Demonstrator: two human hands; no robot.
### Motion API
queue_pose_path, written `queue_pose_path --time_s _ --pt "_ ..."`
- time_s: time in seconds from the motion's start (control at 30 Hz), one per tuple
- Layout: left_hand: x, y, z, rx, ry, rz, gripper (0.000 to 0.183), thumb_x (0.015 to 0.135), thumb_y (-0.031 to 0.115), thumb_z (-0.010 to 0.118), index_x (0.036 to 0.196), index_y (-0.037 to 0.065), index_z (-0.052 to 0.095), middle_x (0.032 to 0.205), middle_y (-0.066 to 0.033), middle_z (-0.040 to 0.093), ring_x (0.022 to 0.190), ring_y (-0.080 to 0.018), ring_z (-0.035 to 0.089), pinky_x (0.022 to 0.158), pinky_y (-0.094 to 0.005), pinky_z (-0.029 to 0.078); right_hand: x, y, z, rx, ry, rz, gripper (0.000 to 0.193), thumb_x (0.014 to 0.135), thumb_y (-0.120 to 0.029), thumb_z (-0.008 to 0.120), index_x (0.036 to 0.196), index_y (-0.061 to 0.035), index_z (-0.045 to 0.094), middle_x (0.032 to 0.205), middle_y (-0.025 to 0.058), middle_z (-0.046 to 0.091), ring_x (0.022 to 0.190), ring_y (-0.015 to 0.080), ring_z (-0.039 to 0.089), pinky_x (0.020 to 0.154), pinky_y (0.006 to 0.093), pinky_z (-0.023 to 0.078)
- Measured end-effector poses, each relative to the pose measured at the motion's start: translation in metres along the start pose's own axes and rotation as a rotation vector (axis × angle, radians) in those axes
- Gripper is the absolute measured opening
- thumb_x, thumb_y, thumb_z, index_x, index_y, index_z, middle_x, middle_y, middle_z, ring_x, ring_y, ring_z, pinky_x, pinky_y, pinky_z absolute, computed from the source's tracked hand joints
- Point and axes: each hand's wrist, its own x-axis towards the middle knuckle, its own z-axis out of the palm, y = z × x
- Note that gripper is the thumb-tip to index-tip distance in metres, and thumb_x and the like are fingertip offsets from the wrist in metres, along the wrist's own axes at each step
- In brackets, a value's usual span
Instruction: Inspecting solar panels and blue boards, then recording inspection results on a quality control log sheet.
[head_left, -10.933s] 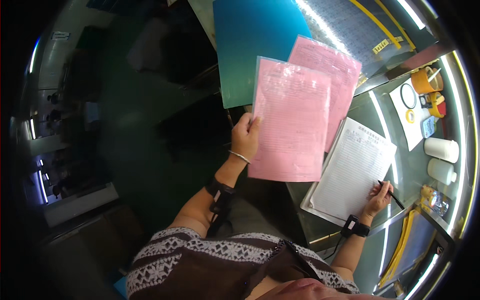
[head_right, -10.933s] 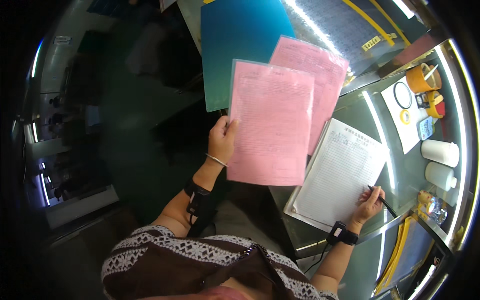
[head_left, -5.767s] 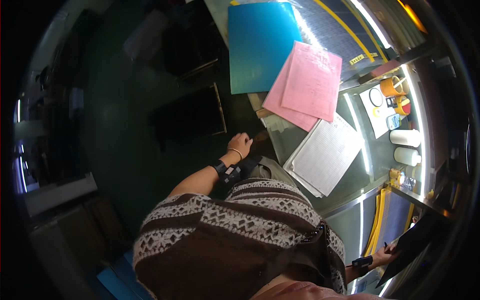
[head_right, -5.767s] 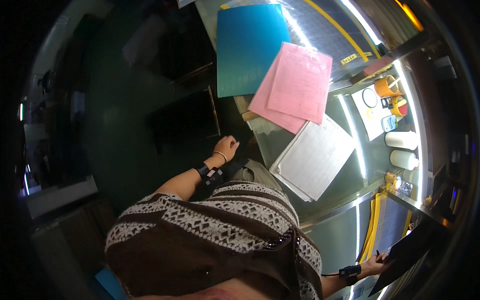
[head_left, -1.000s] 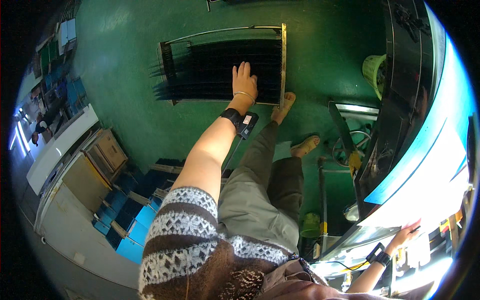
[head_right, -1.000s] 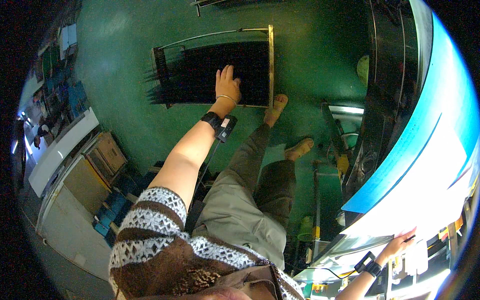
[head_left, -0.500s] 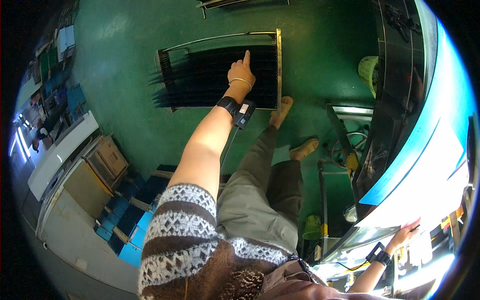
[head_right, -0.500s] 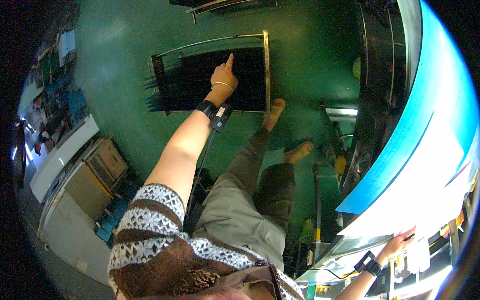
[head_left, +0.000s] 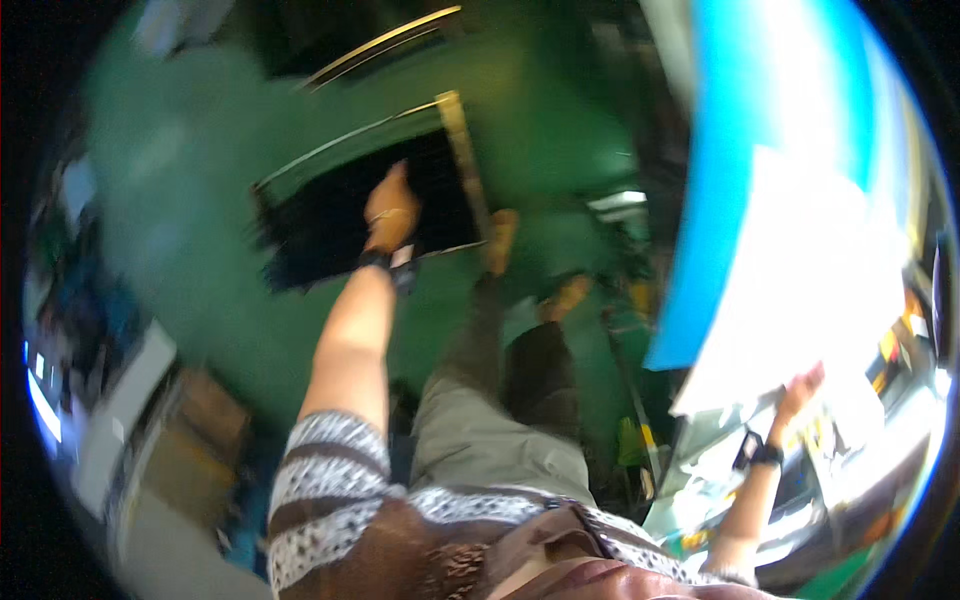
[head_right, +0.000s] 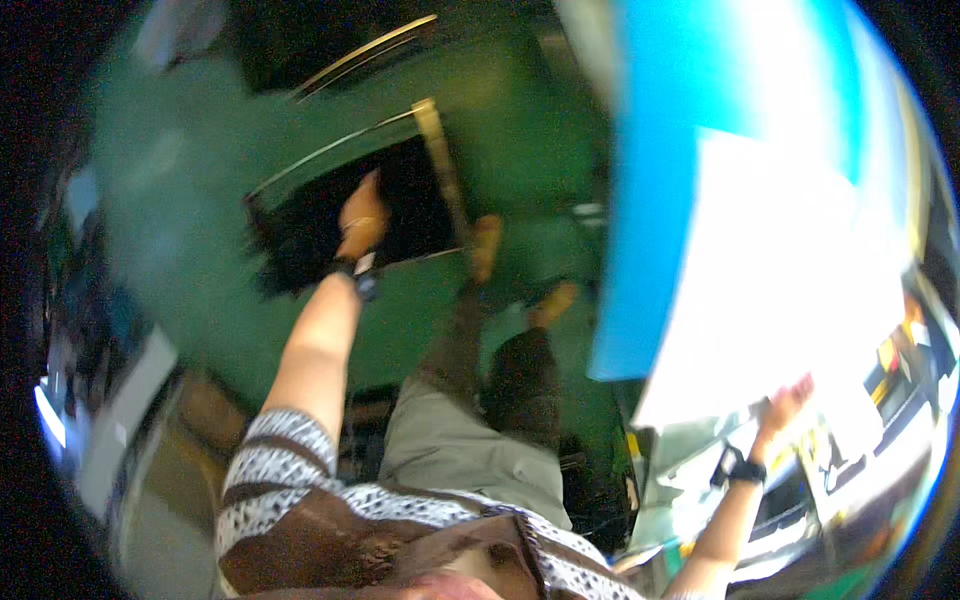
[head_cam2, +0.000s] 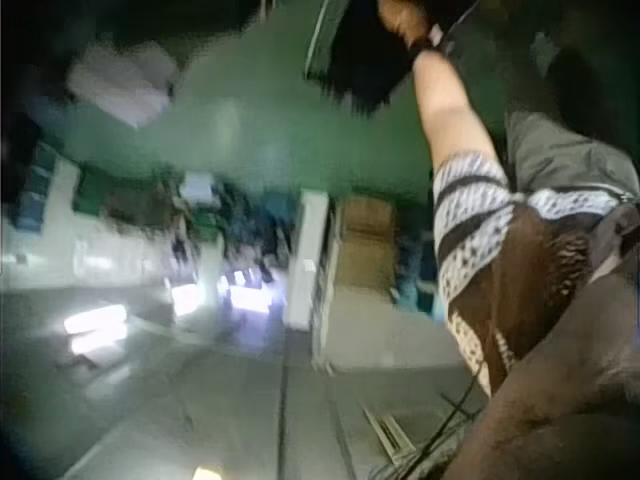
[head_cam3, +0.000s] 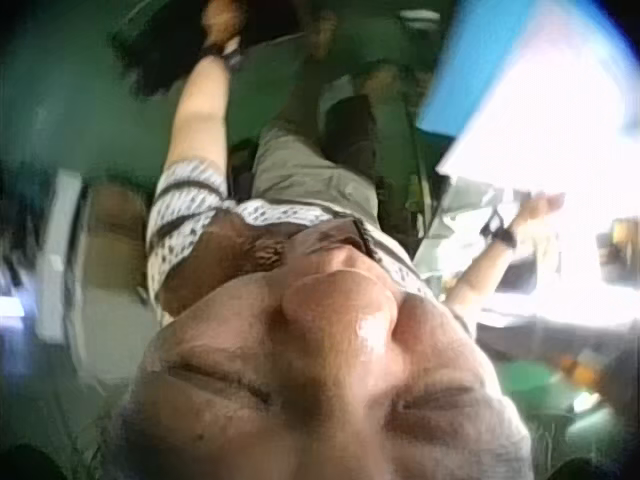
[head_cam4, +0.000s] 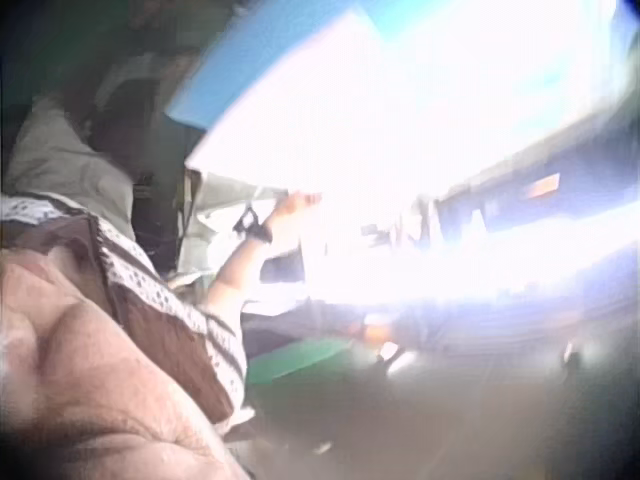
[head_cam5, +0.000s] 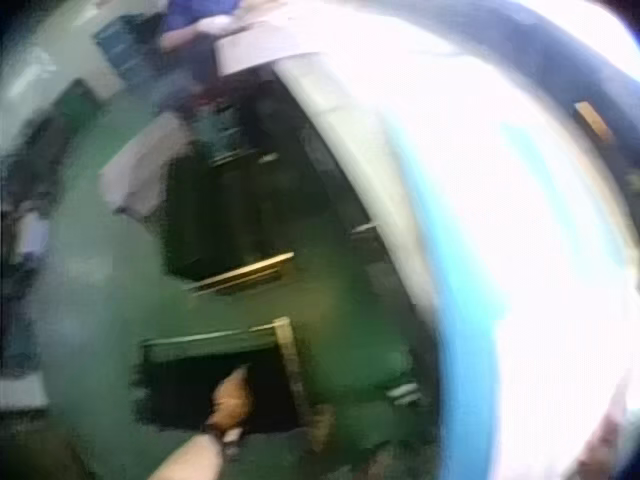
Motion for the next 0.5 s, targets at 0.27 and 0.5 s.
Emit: queue_pose_path --time_s 0.27,0.5 --pt "0.03 -0.068 0.01 0.119 -0.099 0.054 0.087 0.075 0.009 0.059 0.147 0.013 0.011 0.111 -0.0269 0.057 0.103 -0.0413 0.056 0.088 -0.044 0.047 0.08 -0.195 -0.065 0.621 0.063 0.659 0.021 0.095 -0.017 0.049 0.115 -0.0109 0.054 0.098 0.0111 0.064 0.078 0.0202 0.063 0.072 0.0347 0.049" --pt "0.004 -0.034 -0.001 0.072 0.145 0.278 0.068 0.08 0.014 0.061 0.139 0.002 0.03 0.119 -0.0279 0.053 0.11 -0.041 0.051 0.094 -0.0444 0.043 0.075 -0.187 -0.073 0.241 0.04 0.685 0.015 0.087 -0.017 0.052 0.1 -0.0112 0.048 0.076 0.02 0.062 0.072 0.0416 0.06 0.061 0.0508 0.044"
